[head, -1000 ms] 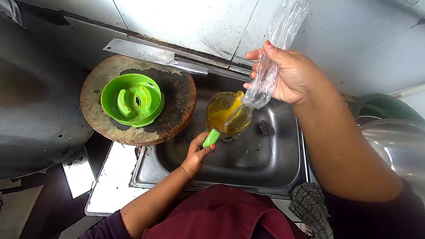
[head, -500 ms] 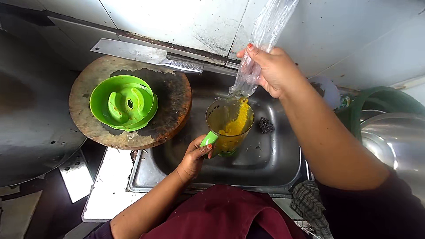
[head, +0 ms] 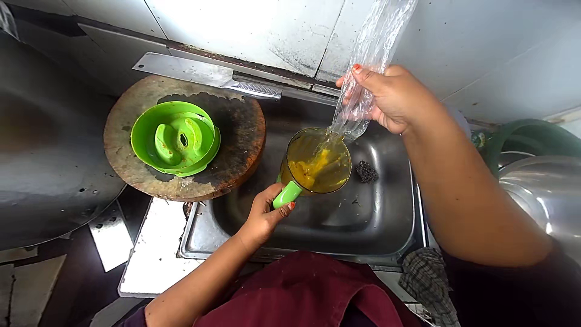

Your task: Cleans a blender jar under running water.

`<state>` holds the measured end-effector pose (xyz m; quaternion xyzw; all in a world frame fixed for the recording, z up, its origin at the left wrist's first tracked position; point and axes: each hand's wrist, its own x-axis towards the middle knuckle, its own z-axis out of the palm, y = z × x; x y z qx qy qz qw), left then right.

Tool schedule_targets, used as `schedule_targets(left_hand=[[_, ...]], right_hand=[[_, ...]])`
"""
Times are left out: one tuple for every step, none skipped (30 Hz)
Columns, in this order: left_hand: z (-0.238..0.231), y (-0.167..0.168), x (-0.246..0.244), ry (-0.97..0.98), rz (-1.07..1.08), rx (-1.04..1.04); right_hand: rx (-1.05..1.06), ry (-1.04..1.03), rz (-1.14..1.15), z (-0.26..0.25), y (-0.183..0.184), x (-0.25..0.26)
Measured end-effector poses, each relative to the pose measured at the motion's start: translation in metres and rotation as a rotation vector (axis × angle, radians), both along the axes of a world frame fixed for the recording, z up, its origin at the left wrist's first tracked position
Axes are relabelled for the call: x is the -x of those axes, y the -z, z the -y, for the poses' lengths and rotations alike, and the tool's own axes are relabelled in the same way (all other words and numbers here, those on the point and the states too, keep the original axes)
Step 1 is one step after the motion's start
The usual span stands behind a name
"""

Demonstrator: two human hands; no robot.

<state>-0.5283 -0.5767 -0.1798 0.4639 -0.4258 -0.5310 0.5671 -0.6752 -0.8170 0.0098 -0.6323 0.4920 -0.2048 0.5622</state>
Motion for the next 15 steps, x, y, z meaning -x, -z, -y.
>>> schedule_targets(left_hand=[[-0.001, 0.002, 0.0, 0.009, 0.008, 0.018], [-0.003, 0.003, -0.001, 0.019, 0.016, 0.035], [-0.005, 0.004, -0.001, 0.029, 0.022, 0.051], [-0.007, 0.005, -0.002, 0.037, 0.025, 0.067], [-0.01, 0.006, -0.002, 0.046, 0.026, 0.082], [-0.013, 0.006, -0.003, 0.055, 0.031, 0.097], [-0.016, 0.007, -0.004, 0.064, 0.037, 0.117], [-0.02, 0.008, -0.005, 0.072, 0.051, 0.144], [-0.024, 0.008, -0.007, 0.075, 0.074, 0.177], [-0.028, 0.008, -0.008, 0.077, 0.098, 0.217], [-0.033, 0.007, -0.01, 0.076, 0.123, 0.259], [-0.038, 0.004, -0.012, 0.072, 0.145, 0.296], [-0.044, 0.0, -0.013, 0.063, 0.162, 0.328], [-0.05, -0.003, -0.016, 0.05, 0.167, 0.345], [-0.057, -0.007, -0.017, 0.037, 0.151, 0.352]], right_hand=[[-0.024, 0.001, 0.029, 0.001, 0.001, 0.001], [-0.047, 0.0, 0.059, 0.001, 0.001, 0.002], [-0.071, 0.002, 0.091, 0.002, 0.002, 0.004], [-0.087, 0.005, 0.119, 0.002, 0.003, 0.006], [-0.098, 0.011, 0.145, 0.002, 0.003, 0.008], [-0.103, 0.02, 0.166, 0.003, 0.004, 0.01], [-0.098, 0.027, 0.173, 0.004, 0.005, 0.013], [-0.075, 0.032, 0.16, 0.005, 0.006, 0.015], [-0.032, 0.033, 0.114, 0.006, 0.008, 0.018], [0.037, 0.021, 0.033, 0.008, 0.011, 0.021], [0.116, -0.011, -0.062, 0.01, 0.013, 0.026], [0.196, -0.054, -0.149, 0.012, 0.013, 0.032], [0.272, -0.082, -0.223, 0.012, 0.011, 0.038], [0.353, -0.087, -0.272, 0.01, 0.005, 0.043], [0.461, -0.072, -0.306, 0.008, -0.004, 0.047]])
